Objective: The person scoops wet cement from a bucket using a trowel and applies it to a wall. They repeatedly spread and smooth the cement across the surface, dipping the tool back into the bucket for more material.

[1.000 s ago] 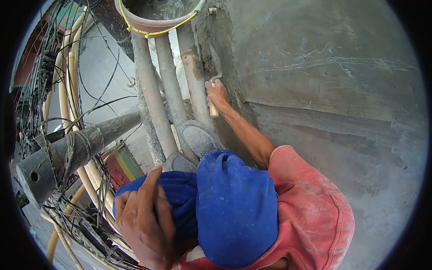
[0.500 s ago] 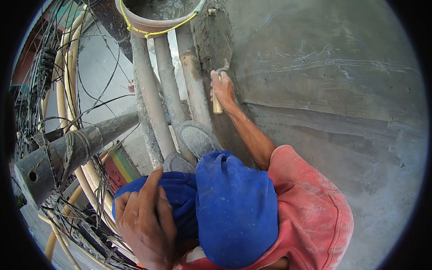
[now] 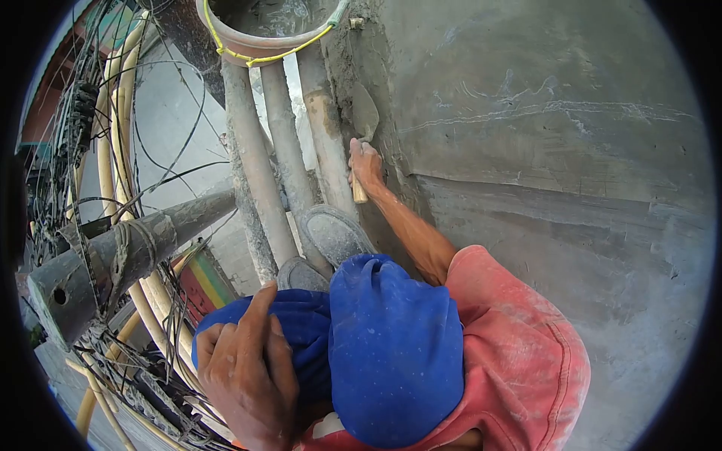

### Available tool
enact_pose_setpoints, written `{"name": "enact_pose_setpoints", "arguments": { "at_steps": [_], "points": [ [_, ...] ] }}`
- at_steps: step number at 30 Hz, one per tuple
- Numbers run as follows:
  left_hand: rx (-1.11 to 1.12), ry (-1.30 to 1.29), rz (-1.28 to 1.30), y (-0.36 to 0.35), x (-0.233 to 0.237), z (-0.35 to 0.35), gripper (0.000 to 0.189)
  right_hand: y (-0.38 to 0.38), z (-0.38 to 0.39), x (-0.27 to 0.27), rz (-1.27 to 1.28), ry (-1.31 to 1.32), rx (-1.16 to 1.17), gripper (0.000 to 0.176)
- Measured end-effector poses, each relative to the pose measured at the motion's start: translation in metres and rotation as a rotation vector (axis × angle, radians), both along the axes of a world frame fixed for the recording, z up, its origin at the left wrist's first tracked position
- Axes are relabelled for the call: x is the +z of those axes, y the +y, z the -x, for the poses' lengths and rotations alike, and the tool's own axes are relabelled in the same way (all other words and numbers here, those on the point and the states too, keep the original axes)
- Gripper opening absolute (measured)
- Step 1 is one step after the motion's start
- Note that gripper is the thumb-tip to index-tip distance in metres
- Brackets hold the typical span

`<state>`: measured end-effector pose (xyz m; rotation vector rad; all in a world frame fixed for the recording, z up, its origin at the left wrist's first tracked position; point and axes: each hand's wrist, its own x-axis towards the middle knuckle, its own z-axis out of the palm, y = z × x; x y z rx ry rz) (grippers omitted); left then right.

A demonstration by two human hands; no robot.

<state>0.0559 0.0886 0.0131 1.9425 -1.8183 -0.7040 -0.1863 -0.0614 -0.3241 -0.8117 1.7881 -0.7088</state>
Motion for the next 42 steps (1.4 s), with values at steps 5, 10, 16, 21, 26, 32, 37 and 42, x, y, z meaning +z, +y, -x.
{"name": "enact_pose_setpoints", "arguments": {
  "at_steps": [5, 10, 16, 21, 26, 32, 37, 42],
  "points": [
    [-0.111, -0.011, -0.137, -0.003, 0.001, -0.006, 0.043, -0.028, -0.003, 0.024, 0.118, 0.188, 0.059, 0.043],
    [-0.085, -0.009, -0.098, -0.002, -0.002, -0.006, 0.043, -0.054, 0.003, 0.028, 0.14, 0.128, 0.01, 0.042],
    [-0.075, 0.013, -0.088, -0.001, -0.001, -0.005, 0.041, -0.029, 0.01, -0.01, -0.15, 0.149, 0.11, 0.041],
    [-0.082, 0.011, -0.125, -0.002, -0.001, -0.005, 0.041, -0.049, 0.001, -0.008, -0.039, 0.381, 0.228, 0.038],
    [-0.071, 0.002, -0.138, -0.006, 0.003, -0.003, 0.038, -0.064, 0.011, -0.012, -0.119, 0.156, 0.112, 0.035],
    [-0.023, -0.027, 0.001, -0.004, 0.0, 0.0, 0.03, 0.009, 0.025, -0.019, -0.382, 0.386, 0.432, 0.036],
    [-0.09, -0.032, -0.012, -0.005, -0.001, 0.0, 0.03, 0.013, 0.023, 0.009, -0.207, 0.729, 0.504, 0.046],
    [-0.061, -0.035, -0.044, -0.002, 0.001, -0.001, 0.032, 0.001, 0.01, 0.077, -0.02, 0.698, 0.308, 0.046]
  ]
}}
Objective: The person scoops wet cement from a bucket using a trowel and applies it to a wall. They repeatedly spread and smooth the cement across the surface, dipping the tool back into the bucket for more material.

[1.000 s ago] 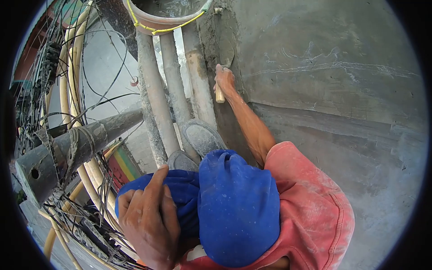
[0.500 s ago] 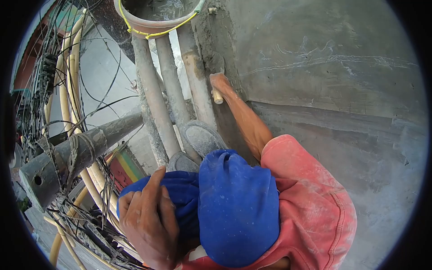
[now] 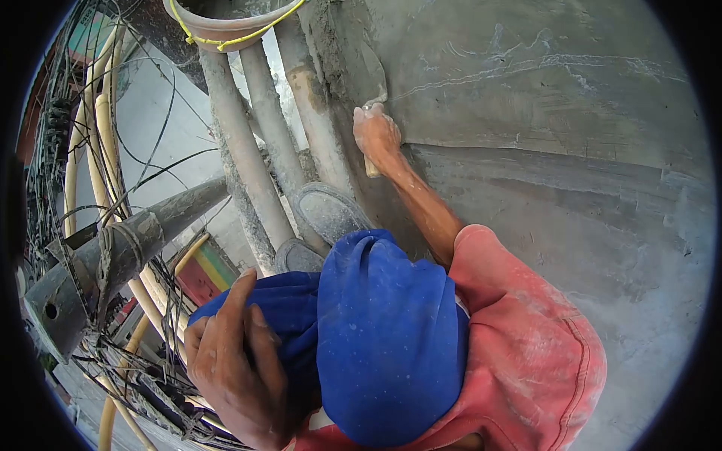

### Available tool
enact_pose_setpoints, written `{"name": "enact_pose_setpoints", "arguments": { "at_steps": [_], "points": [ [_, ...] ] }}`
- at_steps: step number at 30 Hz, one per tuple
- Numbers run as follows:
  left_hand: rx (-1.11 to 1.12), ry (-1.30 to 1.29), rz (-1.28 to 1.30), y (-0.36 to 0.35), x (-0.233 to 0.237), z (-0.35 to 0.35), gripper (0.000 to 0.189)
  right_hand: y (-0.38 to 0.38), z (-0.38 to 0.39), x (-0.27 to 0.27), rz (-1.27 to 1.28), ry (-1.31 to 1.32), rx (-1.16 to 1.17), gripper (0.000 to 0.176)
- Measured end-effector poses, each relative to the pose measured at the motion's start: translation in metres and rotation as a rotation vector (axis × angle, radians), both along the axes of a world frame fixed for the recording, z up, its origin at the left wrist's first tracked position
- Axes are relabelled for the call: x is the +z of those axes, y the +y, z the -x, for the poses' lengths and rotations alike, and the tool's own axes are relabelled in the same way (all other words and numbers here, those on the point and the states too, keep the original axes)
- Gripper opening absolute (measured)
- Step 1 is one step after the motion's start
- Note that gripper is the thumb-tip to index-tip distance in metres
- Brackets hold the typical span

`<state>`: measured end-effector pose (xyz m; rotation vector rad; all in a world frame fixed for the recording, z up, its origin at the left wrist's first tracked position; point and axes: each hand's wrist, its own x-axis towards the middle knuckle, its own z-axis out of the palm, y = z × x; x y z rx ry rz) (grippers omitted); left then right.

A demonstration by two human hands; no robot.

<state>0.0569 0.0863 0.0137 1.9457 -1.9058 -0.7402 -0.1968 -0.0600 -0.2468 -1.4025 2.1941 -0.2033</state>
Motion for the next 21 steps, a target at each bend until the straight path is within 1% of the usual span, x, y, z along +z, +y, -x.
{"name": "enact_pose_setpoints", "arguments": {
  "at_steps": [1, 3, 4, 6, 7, 8, 10, 12, 14, 15, 17, 18, 20, 21],
  "points": [
    [0.003, 0.004, 0.0, 0.001, -0.001, 0.0, 0.032, 0.001, 0.001, 0.012, 0.0, 0.004, 0.003, 0.046],
    [-0.012, -0.015, 0.006, 0.001, -0.001, -0.002, 0.031, 0.011, 0.001, 0.034, 0.029, -0.088, 0.007, 0.045],
    [-0.004, -0.015, 0.015, 0.0, 0.0, -0.002, 0.031, 0.015, -0.001, 0.043, 0.038, -0.088, 0.015, 0.045],
    [-0.013, -0.011, -0.005, -0.002, 0.002, -0.002, 0.03, 0.018, -0.006, 0.06, 0.168, -0.156, -0.02, 0.043],
    [-0.009, -0.015, 0.014, -0.004, 0.002, -0.002, 0.03, 0.014, -0.01, 0.07, 0.237, -0.187, 0.002, 0.038],
    [-0.004, -0.012, -0.001, -0.004, 0.003, -0.001, 0.029, 0.005, -0.013, 0.083, 0.248, -0.189, 0.001, 0.038],
    [-0.01, -0.008, -0.027, -0.004, 0.003, 0.001, 0.028, -0.013, -0.02, 0.114, 0.389, -0.21, 0.098, 0.038],
    [0.063, 0.008, 0.006, -0.001, -0.001, 0.007, 0.031, -0.029, -0.028, 0.155, 0.424, -0.363, 0.091, 0.04],
    [0.078, 0.043, -0.012, 0.001, -0.002, 0.011, 0.029, -0.04, -0.031, 0.186, 0.554, -0.382, 0.178, 0.03],
    [0.098, 0.027, -0.065, 0.001, 0.002, 0.011, 0.028, -0.04, -0.035, 0.204, 0.522, -0.367, 0.165, 0.03],
    [0.134, -0.032, -0.138, -0.002, 0.008, 0.016, 0.026, -0.046, -0.041, 0.235, 0.561, -0.129, 0.295, 0.018],
    [0.119, -0.024, -0.147, -0.001, 0.007, 0.017, 0.026, -0.046, -0.043, 0.239, 0.551, -0.117, 0.283, 0.018],
    [0.156, -0.04, -0.083, 0.001, 0.003, 0.018, 0.027, -0.046, -0.048, 0.24, 0.474, -0.276, 0.296, 0.026],
    [0.126, -0.064, -0.051, 0.002, 0.002, 0.016, 0.027, -0.043, -0.05, 0.238, 0.471, -0.271, 0.285, 0.026]
  ]
}}
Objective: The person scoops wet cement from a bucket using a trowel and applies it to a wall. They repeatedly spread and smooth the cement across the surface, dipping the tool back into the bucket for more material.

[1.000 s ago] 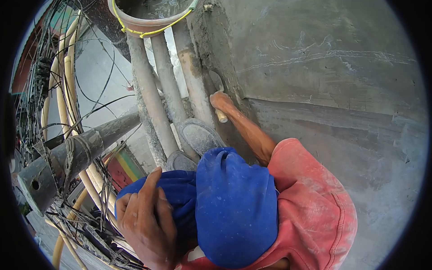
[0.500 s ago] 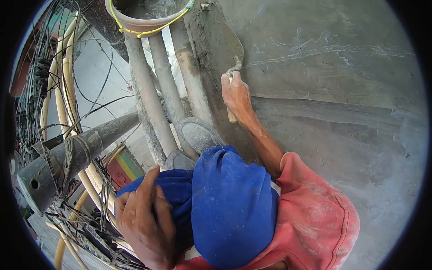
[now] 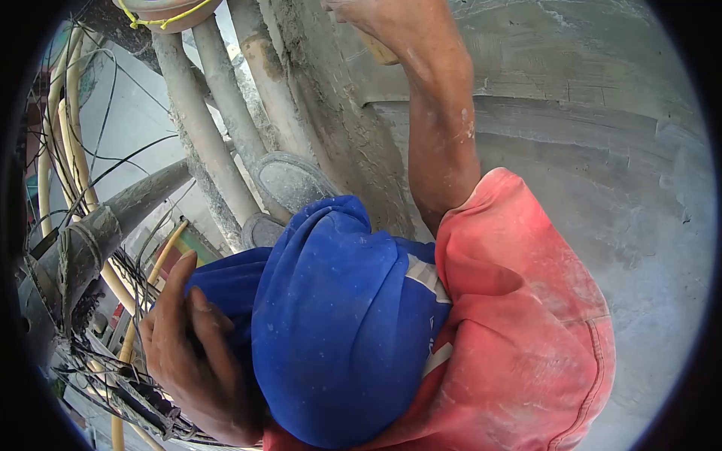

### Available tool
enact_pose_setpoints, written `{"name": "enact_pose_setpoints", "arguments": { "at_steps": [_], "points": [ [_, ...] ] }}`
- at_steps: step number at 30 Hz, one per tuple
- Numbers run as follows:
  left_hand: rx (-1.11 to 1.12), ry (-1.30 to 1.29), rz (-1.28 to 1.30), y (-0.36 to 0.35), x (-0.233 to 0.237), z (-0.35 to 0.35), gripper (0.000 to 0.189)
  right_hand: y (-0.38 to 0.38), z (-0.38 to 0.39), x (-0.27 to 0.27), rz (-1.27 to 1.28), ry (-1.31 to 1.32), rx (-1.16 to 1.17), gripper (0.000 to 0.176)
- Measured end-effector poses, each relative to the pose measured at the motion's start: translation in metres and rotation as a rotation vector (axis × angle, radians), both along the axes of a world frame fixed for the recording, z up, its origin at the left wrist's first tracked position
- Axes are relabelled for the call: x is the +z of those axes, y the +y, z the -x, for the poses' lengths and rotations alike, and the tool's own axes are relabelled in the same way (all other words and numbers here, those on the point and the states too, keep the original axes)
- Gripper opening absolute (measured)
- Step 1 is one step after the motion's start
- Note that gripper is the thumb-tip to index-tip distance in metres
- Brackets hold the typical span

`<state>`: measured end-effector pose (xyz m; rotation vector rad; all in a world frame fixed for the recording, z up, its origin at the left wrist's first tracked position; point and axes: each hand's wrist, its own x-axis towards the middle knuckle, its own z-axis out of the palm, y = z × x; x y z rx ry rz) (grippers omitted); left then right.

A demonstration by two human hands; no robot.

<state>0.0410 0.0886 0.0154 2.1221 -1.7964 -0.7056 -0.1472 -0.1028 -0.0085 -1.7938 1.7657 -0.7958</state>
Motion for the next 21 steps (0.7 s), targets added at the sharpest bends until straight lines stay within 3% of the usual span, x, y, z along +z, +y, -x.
{"name": "enact_pose_setpoints", "arguments": {
  "at_steps": [3, 5, 7, 12, 16, 21],
  "points": [
    [0.038, 0.01, -0.153, -0.002, 0.009, 0.0, 0.027, 0.014, -0.003, -0.012, -0.156, -0.084, -0.098, 0.025],
    [0.012, 0.002, -0.097, -0.002, 0.002, -0.003, 0.027, 0.037, 0.012, -0.054, -0.072, -0.049, 0.044, 0.031],
    [-0.003, -0.006, -0.045, -0.001, 0.0, -0.004, 0.028, 0.069, 0.021, -0.075, -0.383, -0.003, -0.056, 0.046],
    [-0.004, -0.018, -0.145, -0.004, 0.007, -0.004, 0.027, 0.152, 0.051, -0.119, -0.756, 0.244, -0.032, 0.045],
    [-0.021, 0.002, -0.05, -0.001, 0.0, -0.005, 0.027, 0.19, 0.079, -0.127, -0.956, 0.341, -0.07, 0.042],
    [-0.05, 0.007, -0.036, -0.002, 0.001, -0.006, 0.027, 0.203, 0.093, -0.12, -1.017, 0.356, -0.137, 0.041]
  ]
}}
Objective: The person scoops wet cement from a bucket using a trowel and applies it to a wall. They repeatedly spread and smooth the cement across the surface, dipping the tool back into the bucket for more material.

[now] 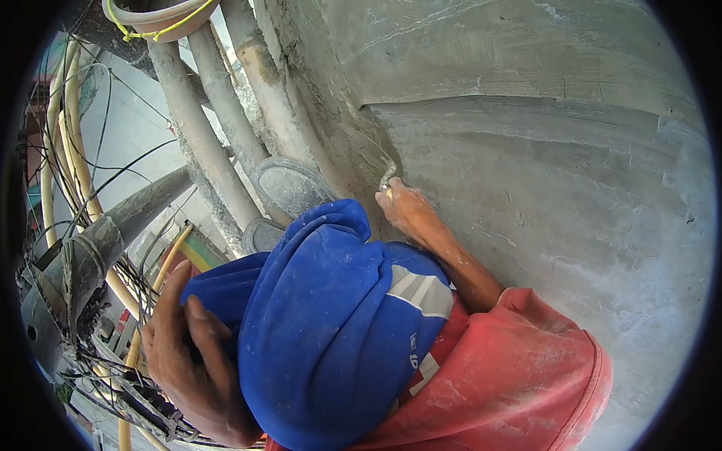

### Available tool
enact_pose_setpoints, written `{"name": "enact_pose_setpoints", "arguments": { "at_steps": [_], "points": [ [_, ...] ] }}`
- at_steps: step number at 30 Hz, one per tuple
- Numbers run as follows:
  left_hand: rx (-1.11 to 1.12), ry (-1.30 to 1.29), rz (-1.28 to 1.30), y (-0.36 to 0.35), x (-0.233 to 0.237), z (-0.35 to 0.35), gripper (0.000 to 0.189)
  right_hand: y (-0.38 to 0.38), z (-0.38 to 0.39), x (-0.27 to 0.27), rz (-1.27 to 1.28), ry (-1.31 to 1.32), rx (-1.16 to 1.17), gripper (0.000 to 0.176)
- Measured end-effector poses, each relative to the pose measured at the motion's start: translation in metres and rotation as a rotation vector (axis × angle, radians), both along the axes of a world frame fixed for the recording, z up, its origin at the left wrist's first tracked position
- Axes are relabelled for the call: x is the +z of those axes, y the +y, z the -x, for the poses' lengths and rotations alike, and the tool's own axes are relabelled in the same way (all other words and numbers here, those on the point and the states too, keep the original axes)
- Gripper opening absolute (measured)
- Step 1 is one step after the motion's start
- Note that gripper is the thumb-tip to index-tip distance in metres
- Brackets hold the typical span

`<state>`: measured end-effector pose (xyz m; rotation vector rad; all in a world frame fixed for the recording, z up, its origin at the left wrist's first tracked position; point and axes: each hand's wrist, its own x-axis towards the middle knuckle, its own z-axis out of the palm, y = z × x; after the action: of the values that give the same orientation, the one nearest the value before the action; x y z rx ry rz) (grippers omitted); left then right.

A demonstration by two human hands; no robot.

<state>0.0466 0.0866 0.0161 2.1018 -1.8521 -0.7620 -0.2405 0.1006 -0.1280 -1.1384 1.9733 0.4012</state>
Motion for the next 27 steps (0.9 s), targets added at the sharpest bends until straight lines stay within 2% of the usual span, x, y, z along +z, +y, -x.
{"name": "enact_pose_setpoints", "arguments": {
  "at_steps": [8, 13, 15, 18, 22, 25, 27],
  "points": [
    [0.054, 0.006, -0.027, 0.004, 0.004, 0.005, 0.027, -0.002, 0.011, -0.022, 0.101, 0.078, 0.055, 0.041],
    [0.061, -0.003, -0.078, 0.004, 0.004, 0.004, 0.028, 0.0, 0.006, -0.007, 0.064, 0.053, 0.0, 0.042],
    [-0.045, 0.04, 0.113, 0.0, -0.002, -0.001, 0.026, 0.001, 0.003, -0.002, 0.067, 0.057, -0.018, 0.042],
    [0.046, 0.006, -0.007, 0.006, 0.003, 0.007, 0.028, 0.002, 0.005, 0.004, 0.052, 0.047, -0.07, 0.042],
    [0.048, 0.024, -0.034, 0.007, 0.003, 0.005, 0.028, -0.001, 0.008, 0.011, 0.073, 0.06, -0.123, 0.042],
    [0.025, 0.009, 0.063, 0.006, 0.001, 0.006, 0.028, -0.007, 0.012, 0.02, 0.061, 0.049, -0.07, 0.042],
    [0.057, 0.022, -0.038, 0.005, 0.007, 0.007, 0.027, -0.002, 0.009, 0.021, 0.116, 0.065, -0.059, 0.042]
  ]
}}
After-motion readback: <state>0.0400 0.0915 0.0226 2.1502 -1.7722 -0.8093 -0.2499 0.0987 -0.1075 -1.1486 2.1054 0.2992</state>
